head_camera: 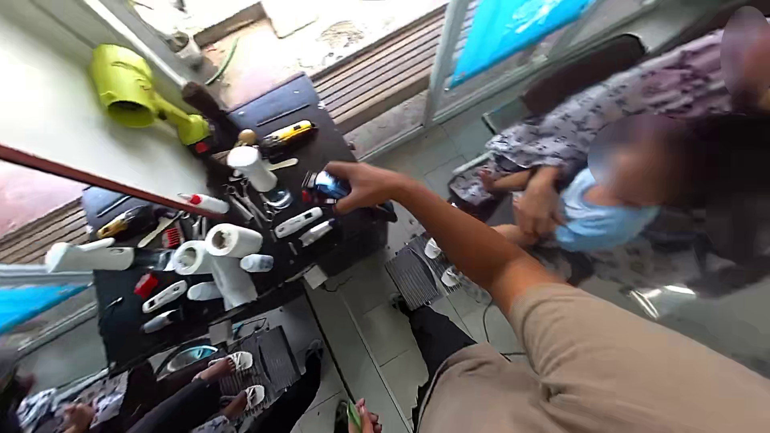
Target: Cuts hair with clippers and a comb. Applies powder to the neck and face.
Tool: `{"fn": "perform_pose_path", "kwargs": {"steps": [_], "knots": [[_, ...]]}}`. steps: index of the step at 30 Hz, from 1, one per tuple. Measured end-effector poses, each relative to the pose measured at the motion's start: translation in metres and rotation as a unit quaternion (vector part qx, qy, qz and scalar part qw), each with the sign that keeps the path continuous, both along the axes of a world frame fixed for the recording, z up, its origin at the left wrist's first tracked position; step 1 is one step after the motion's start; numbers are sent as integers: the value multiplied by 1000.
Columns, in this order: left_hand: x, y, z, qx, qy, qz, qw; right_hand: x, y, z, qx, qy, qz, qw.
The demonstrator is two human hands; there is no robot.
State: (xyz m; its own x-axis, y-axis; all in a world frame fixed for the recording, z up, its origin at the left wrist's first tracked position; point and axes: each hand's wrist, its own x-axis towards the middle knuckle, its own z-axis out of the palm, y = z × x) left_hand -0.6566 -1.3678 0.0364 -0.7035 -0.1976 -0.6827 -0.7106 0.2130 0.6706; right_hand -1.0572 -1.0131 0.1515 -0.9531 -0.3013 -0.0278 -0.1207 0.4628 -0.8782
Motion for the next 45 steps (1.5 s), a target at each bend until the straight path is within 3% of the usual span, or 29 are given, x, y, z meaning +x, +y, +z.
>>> {"fn": "perform_pose_path", "kwargs": {"steps": [4,7,10,12,14,16,19,24,28,32,37,40,42,45], "knots": [[24,14,-15,-42,36,-190,980,242,1,7,-73,-123,206,968],[39,36,-22,-98,141,-315,933,413,17,-11,-71,-264,233,933],[53,72,-11,-162,221,-373,886,546,54,-25,-118,-354,112,921],[65,103,0,-150,205,-378,890,614,84,-13,-158,-380,-17,911],[74,137,12,-87,203,-373,901,667,112,0,-236,-352,-131,896],[78,177,21,47,228,-328,916,705,132,5,-375,-289,-211,855],[82,253,56,292,234,-198,906,733,156,16,-479,-223,-260,808],[95,398,109,518,280,-85,804,749,237,28,-486,-128,-196,842],[113,525,106,563,299,-16,770,749,342,36,-454,-78,-112,881],[131,637,65,556,323,102,759,731,466,44,-438,-114,-13,892],[160,693,31,564,263,246,743,702,558,62,-439,-180,27,880],[170,702,15,583,221,188,759,675,579,68,-455,-186,48,870],[173,709,9,583,205,78,783,661,584,67,-463,-176,55,867],[172,722,14,484,235,-116,834,639,589,61,-449,-155,78,877]]}}
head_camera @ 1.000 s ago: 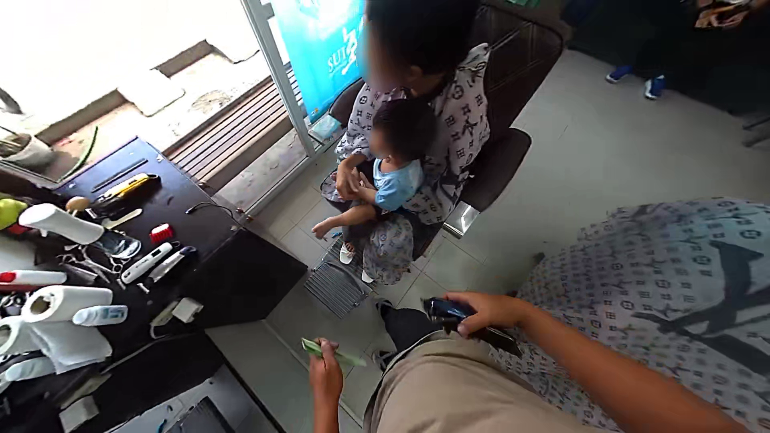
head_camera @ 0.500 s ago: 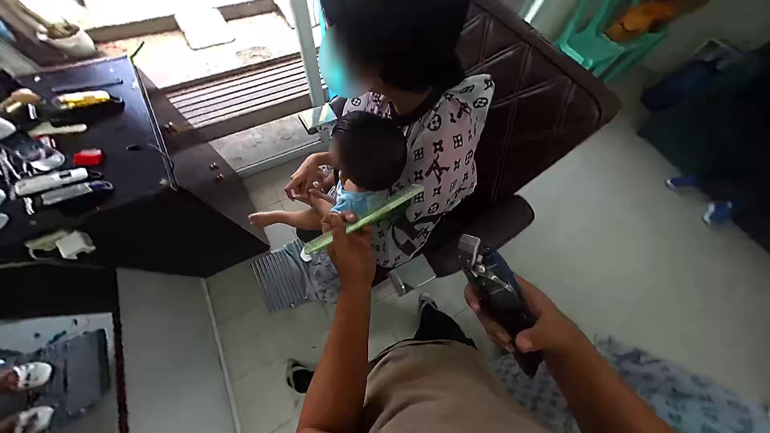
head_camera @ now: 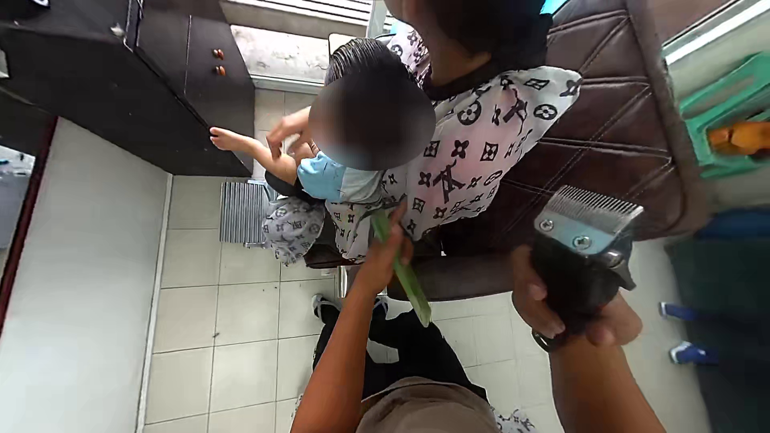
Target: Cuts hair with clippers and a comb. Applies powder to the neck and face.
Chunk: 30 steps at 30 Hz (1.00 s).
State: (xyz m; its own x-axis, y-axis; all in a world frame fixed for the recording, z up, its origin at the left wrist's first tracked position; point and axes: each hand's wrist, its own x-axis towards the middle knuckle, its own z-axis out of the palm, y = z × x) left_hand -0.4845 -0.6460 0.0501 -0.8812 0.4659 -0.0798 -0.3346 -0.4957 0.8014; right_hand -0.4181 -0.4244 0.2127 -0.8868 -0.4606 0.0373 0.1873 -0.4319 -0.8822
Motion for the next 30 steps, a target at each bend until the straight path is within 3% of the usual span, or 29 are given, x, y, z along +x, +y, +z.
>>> {"fn": "perform_pose_path", "kwargs": {"steps": [5,10,12,14,16,18,20,22,24,26,30], "knots": [[3,14,21,-248,116,-35,961,-33,14,-22,37,58,48,996],[6,20,16,-318,148,18,936,-69,31,-52,21,70,146,987],[8,16,11,-279,126,51,951,-72,38,-58,13,49,172,984],[2,5,8,-159,88,142,973,-69,48,-61,-2,26,184,983],[-14,-12,20,-25,51,272,961,-66,57,-63,-15,19,190,981],[-34,-28,34,71,45,346,935,-62,65,-65,-17,38,180,983],[-56,-31,39,102,44,389,915,-56,67,-67,-9,74,147,986],[-74,-28,27,75,49,421,903,-55,67,-69,-14,93,127,988],[-82,-33,5,17,95,415,905,-60,61,-68,-51,69,119,989],[-77,-53,-20,-31,161,323,932,-67,56,-65,-75,54,130,987],[-75,-83,-44,-22,159,195,968,-77,38,-59,73,97,44,992]]}}
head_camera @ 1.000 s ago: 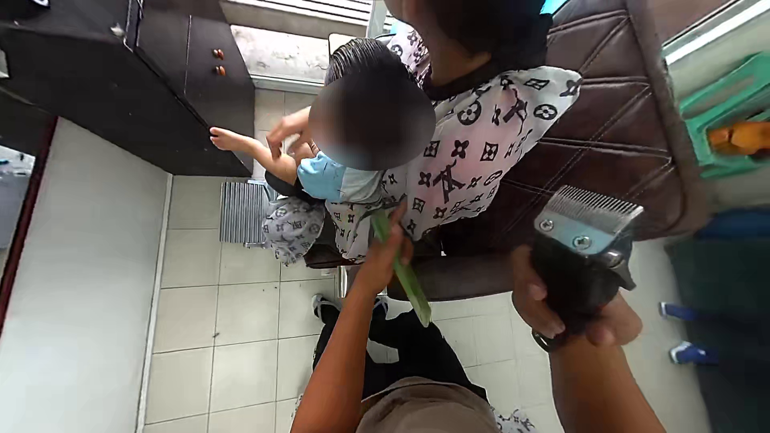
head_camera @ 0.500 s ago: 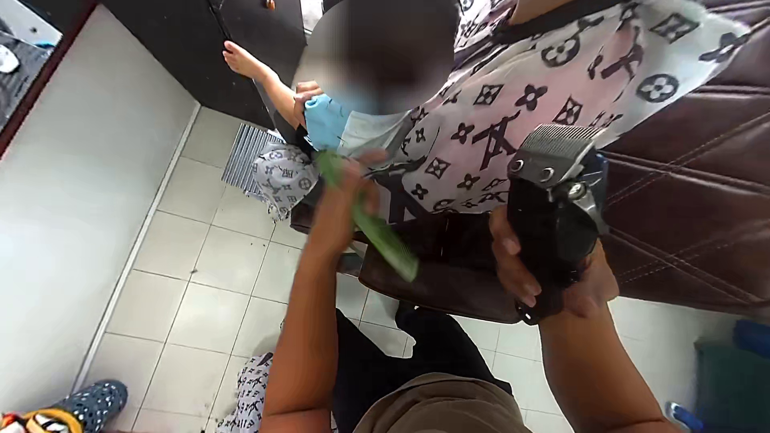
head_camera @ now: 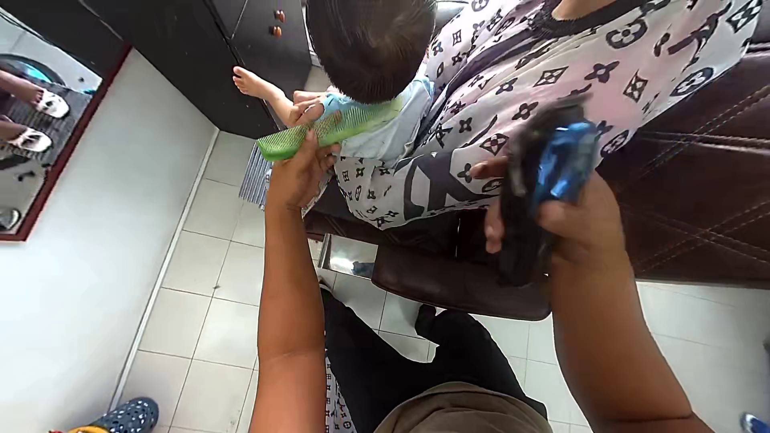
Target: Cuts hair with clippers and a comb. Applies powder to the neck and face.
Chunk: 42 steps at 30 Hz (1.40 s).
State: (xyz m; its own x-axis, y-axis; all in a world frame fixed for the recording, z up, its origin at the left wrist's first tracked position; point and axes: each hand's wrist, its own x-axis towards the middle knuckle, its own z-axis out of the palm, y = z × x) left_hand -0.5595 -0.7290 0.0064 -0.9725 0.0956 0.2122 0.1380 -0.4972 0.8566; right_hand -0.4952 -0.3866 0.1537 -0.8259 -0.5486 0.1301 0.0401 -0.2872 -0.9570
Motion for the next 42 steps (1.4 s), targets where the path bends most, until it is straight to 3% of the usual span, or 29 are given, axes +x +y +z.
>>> {"fn": "perform_pose_path", "kwargs": {"steps": [4,7,11,18,21,27,33,37,42], "knots": [[-2,-9,-1,1,70,-71,995,-13,-21,0,149,29,-91,984],[-12,-3,-7,-36,43,-42,998,-27,-36,1,261,56,-133,954],[-23,12,6,-20,79,13,997,-47,-47,-1,398,94,-153,899],[-26,20,42,-9,150,-18,989,-78,-51,1,530,99,-149,829],[-27,15,50,-11,167,-40,985,-83,-52,1,550,121,-151,812],[-20,10,44,-32,184,-46,981,-81,-65,3,519,232,-89,817],[-26,6,15,-57,88,8,994,-96,-45,0,561,158,-109,805],[-30,11,29,-7,143,-8,990,-98,-51,1,569,139,-120,801],[-23,6,39,-5,203,-39,978,-82,-68,-1,540,224,-102,805]]}}
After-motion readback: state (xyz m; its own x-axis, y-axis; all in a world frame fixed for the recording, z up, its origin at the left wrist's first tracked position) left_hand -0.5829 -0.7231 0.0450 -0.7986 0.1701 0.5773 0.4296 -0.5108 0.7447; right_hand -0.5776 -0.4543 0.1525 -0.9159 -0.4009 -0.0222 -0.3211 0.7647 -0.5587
